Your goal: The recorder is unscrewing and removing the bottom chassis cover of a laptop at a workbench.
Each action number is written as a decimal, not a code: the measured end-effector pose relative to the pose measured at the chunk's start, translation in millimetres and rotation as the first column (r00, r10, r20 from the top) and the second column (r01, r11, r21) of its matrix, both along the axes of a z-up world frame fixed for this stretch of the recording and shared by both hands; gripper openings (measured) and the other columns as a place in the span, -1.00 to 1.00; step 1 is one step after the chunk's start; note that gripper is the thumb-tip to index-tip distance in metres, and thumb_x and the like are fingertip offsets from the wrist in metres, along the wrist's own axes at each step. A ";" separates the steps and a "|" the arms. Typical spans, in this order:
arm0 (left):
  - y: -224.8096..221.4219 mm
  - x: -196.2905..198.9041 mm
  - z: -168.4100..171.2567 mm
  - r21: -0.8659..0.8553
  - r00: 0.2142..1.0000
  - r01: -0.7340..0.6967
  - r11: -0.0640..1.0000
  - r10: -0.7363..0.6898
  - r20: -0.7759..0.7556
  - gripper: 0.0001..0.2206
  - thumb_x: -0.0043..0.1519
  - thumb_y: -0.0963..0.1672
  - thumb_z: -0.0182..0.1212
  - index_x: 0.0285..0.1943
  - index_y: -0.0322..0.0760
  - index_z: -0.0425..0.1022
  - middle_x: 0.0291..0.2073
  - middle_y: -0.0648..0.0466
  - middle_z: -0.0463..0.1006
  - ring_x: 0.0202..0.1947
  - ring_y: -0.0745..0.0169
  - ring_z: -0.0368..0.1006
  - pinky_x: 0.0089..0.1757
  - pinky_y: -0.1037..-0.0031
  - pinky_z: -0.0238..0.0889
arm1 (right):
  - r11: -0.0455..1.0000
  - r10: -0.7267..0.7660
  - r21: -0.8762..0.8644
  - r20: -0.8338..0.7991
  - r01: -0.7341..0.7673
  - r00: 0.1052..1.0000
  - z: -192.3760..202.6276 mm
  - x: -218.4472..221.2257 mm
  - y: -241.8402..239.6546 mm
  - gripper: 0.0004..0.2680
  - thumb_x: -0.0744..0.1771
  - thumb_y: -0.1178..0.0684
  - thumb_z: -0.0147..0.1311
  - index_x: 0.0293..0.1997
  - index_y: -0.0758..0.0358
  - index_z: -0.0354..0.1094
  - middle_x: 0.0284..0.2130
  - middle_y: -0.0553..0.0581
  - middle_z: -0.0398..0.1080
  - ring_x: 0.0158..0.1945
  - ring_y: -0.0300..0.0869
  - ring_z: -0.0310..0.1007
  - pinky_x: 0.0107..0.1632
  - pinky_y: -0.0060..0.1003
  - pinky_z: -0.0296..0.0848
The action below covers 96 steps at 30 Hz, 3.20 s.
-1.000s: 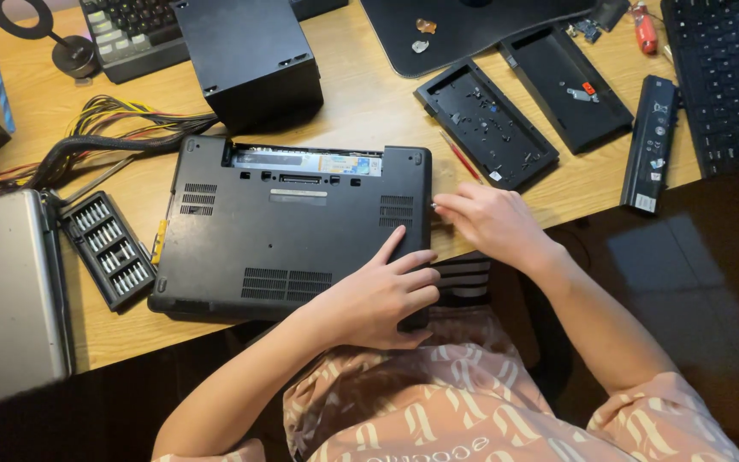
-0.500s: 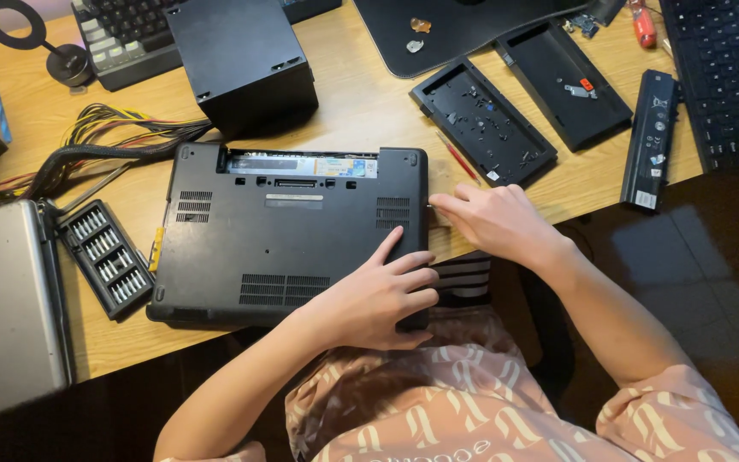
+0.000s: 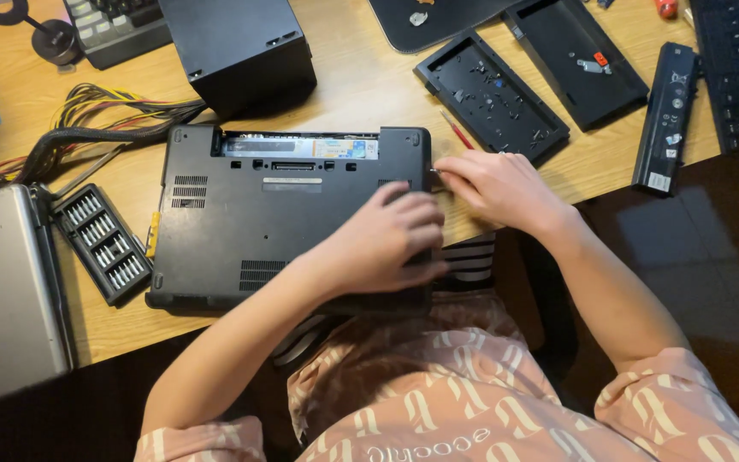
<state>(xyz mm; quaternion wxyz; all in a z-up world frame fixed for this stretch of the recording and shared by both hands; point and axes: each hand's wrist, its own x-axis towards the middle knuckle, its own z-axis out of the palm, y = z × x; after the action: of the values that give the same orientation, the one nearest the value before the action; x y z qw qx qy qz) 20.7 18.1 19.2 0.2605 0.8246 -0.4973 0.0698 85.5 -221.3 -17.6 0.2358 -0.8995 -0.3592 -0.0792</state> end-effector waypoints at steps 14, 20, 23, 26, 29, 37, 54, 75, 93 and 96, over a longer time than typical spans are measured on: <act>-4.6 114.1 -32.5 -0.028 0.845 -0.514 0.857 0.501 -0.186 -0.83 0.19 -0.10 0.30 -0.16 -0.28 0.67 -0.23 -0.06 0.57 -0.12 -0.12 0.48 -0.09 0.19 0.37 | 0.997 -0.047 0.064 -0.019 0.049 0.999 -3.9 11.8 4.3 -0.87 0.39 0.06 0.13 -0.04 0.24 0.48 -0.27 0.28 0.48 -0.20 0.19 0.49 -0.17 -0.01 0.47; 0.6 119.2 -34.1 -0.086 0.905 -0.409 0.908 0.391 -0.169 -0.83 0.19 -0.12 0.34 -0.16 -0.33 0.69 -0.25 -0.16 0.56 -0.13 -0.19 0.46 -0.06 0.20 0.35 | 0.989 -0.055 0.138 0.009 0.054 0.998 -13.7 7.7 12.6 -0.91 0.37 0.16 0.09 -0.11 0.37 0.43 -0.27 0.35 0.45 -0.11 0.24 0.45 -0.05 0.04 0.43; 2.1 123.4 -35.2 -0.070 0.897 -0.411 0.909 0.389 -0.211 -0.81 0.21 -0.11 0.34 -0.14 -0.35 0.68 -0.23 -0.17 0.57 -0.13 -0.20 0.46 -0.05 0.20 0.34 | 0.974 -0.053 0.215 -0.061 0.065 0.997 -14.9 8.3 17.9 -0.91 0.39 0.17 0.06 -0.14 0.40 0.39 -0.24 0.36 0.45 -0.11 0.25 0.44 -0.06 0.04 0.42; 5.0 121.3 -37.6 -0.080 0.901 -0.399 0.913 0.375 -0.219 -0.80 0.23 -0.10 0.34 -0.12 -0.37 0.66 -0.21 -0.18 0.57 -0.12 -0.21 0.46 -0.04 0.19 0.34 | 0.975 -0.088 0.193 -0.134 0.113 0.987 -15.4 6.4 21.4 -0.91 0.39 0.15 0.08 -0.15 0.39 0.40 -0.27 0.37 0.44 -0.14 0.26 0.44 -0.11 0.05 0.41; 4.5 121.3 -36.7 -0.102 0.913 -0.380 0.920 0.354 -0.203 -0.81 0.23 -0.11 0.34 -0.14 -0.36 0.68 -0.23 -0.19 0.57 -0.13 -0.22 0.46 -0.05 0.18 0.35 | 0.981 -0.071 0.174 -0.085 0.085 0.994 -14.1 8.6 17.8 -0.91 0.40 0.14 0.08 -0.18 0.38 0.40 -0.26 0.35 0.45 -0.13 0.25 0.45 -0.08 0.03 0.42; 6.4 128.3 -37.1 -0.094 0.891 -0.408 0.908 0.374 -0.257 -0.83 0.21 -0.15 0.30 -0.12 -0.36 0.67 -0.25 -0.16 0.60 -0.16 -0.16 0.52 -0.07 0.21 0.39 | 0.989 -0.127 0.080 0.021 0.124 0.992 14.3 -1.9 10.7 -0.90 0.40 0.13 0.11 -0.10 0.36 0.46 -0.24 0.30 0.46 -0.15 0.19 0.48 -0.12 -0.01 0.44; 194.5 105.4 -13.6 0.368 0.127 -0.927 0.065 0.981 0.147 -0.50 0.05 0.15 0.44 -0.17 -0.32 0.63 -0.18 -0.20 0.60 -0.13 -0.25 0.56 -0.20 0.11 0.44 | 0.915 -0.215 0.195 -0.503 0.352 0.837 -11.4 10.2 47.6 -0.43 0.35 -0.08 0.26 0.45 0.46 0.10 -0.34 0.22 0.46 -0.27 -0.21 0.42 -0.12 -0.31 0.41; 214.9 70.1 -20.6 0.340 0.037 -0.940 -0.025 0.984 0.173 -0.47 0.13 0.21 0.34 -0.03 -0.22 0.64 -0.06 -0.32 0.48 -0.14 -0.35 0.51 -0.20 -0.01 0.38 | 0.922 -0.290 0.186 -0.250 0.340 0.924 -12.6 85.0 81.3 -0.63 0.41 -0.17 0.03 0.26 0.29 0.34 -0.05 0.47 0.47 0.09 0.26 0.45 0.13 0.00 0.41; 237.4 69.2 -42.1 -0.043 0.168 -0.985 0.168 0.986 0.002 -0.69 0.14 0.03 0.47 -0.28 -0.27 0.62 -0.29 -0.16 0.53 -0.17 -0.15 0.41 -0.08 0.16 0.31 | 0.912 -0.407 -0.019 -0.175 0.410 0.897 0.6 97.2 118.0 -0.55 0.20 -0.33 0.26 -0.02 0.16 0.30 -0.05 0.23 0.24 -0.13 0.23 0.49 -0.07 0.17 0.43; 248.9 58.3 -32.9 -0.024 0.151 -0.989 0.149 0.961 -0.233 -0.65 0.18 0.04 0.43 -0.16 -0.31 0.62 -0.32 -0.13 0.61 -0.26 -0.02 0.53 -0.15 0.23 0.38 | 0.896 -0.439 0.009 -0.138 0.444 0.888 -4.1 94.4 119.5 -0.59 0.21 -0.31 0.26 -0.05 0.16 0.31 -0.07 0.20 0.25 -0.14 0.21 0.50 -0.10 0.18 0.43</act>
<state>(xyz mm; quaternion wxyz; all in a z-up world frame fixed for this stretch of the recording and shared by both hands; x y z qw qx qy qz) 79.1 267.0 -13.7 0.2624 0.9263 0.1856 0.1969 179.9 -101.9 -21.7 0.2529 -0.9559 -0.1273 -0.0778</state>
